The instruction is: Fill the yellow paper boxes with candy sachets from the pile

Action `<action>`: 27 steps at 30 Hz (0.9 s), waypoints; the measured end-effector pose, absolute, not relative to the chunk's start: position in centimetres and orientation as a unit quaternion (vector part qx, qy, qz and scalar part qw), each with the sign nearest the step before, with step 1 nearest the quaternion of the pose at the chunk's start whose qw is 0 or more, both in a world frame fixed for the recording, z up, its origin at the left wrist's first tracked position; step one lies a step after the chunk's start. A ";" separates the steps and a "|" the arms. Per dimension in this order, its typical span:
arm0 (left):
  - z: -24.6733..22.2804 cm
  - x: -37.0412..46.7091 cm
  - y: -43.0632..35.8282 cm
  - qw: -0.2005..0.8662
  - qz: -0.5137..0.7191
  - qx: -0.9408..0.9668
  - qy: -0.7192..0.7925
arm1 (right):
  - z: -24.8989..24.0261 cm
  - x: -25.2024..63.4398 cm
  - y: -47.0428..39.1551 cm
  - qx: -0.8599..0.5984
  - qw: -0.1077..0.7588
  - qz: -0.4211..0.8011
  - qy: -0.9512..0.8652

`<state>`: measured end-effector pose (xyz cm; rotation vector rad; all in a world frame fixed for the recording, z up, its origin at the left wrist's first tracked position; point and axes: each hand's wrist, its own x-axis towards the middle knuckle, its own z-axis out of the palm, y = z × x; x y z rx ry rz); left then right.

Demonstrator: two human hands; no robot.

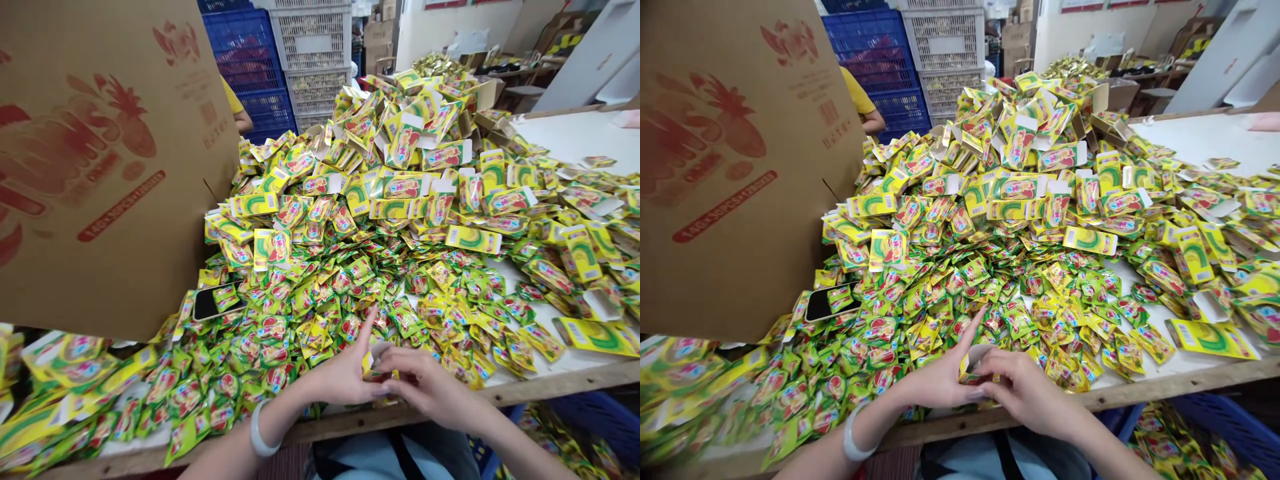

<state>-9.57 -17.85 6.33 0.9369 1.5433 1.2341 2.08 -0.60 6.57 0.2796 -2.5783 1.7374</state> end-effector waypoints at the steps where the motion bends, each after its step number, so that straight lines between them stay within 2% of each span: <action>1: 6.7 -9.8 -17.9 0.463 0.485 0.393 0.629 | 6.1 2.1 -0.8 0.074 0.025 0.563 -0.823; 3: 7.3 -10.8 -18.2 0.429 0.475 0.420 0.643 | 4.7 1.9 -1.2 0.026 0.054 0.564 -0.824; 4: 7.4 -11.5 -18.2 0.379 0.485 0.430 0.661 | 4.0 1.8 -1.5 -0.003 0.067 0.552 -0.831; 7: 6.7 -13.7 -17.5 0.155 0.483 0.431 0.746 | 2.5 1.3 -2.1 -0.045 0.123 0.448 -0.884; 9: 5.5 -14.6 -16.5 0.054 0.415 0.426 0.802 | 2.1 0.9 -1.9 -0.040 0.180 0.351 -0.918; 12: 3.8 -14.9 -14.9 0.026 0.288 0.452 0.844 | 2.3 0.5 -0.2 -0.078 0.233 0.225 -0.943; 14: 3.3 -14.7 -14.3 0.034 0.261 0.450 0.853 | 2.2 0.5 1.3 -0.109 0.219 0.147 -0.958; 16: 3.3 -14.6 -14.3 0.053 0.310 0.415 0.854 | 1.8 0.6 2.5 -0.104 0.173 0.088 -0.975; 18: 3.5 -14.5 -14.6 0.091 0.411 0.360 0.832 | 1.3 1.0 3.2 -0.081 0.135 0.074 -0.985; 20: 3.6 -14.4 -14.9 0.143 0.516 0.301 0.790 | 1.1 1.4 3.8 -0.085 0.133 0.100 -0.982; 22: 3.7 -14.2 -15.0 0.179 0.587 0.248 0.750 | 1.3 1.7 4.3 -0.132 0.163 0.177 -0.962; 25: 3.6 -13.8 -14.8 0.185 0.631 0.202 0.726 | 2.5 1.5 4.1 -0.227 0.216 0.423 -0.850; 27: 3.7 -13.3 -14.6 0.183 0.647 0.194 0.714 | 3.4 0.8 2.9 -0.239 0.225 0.593 -0.735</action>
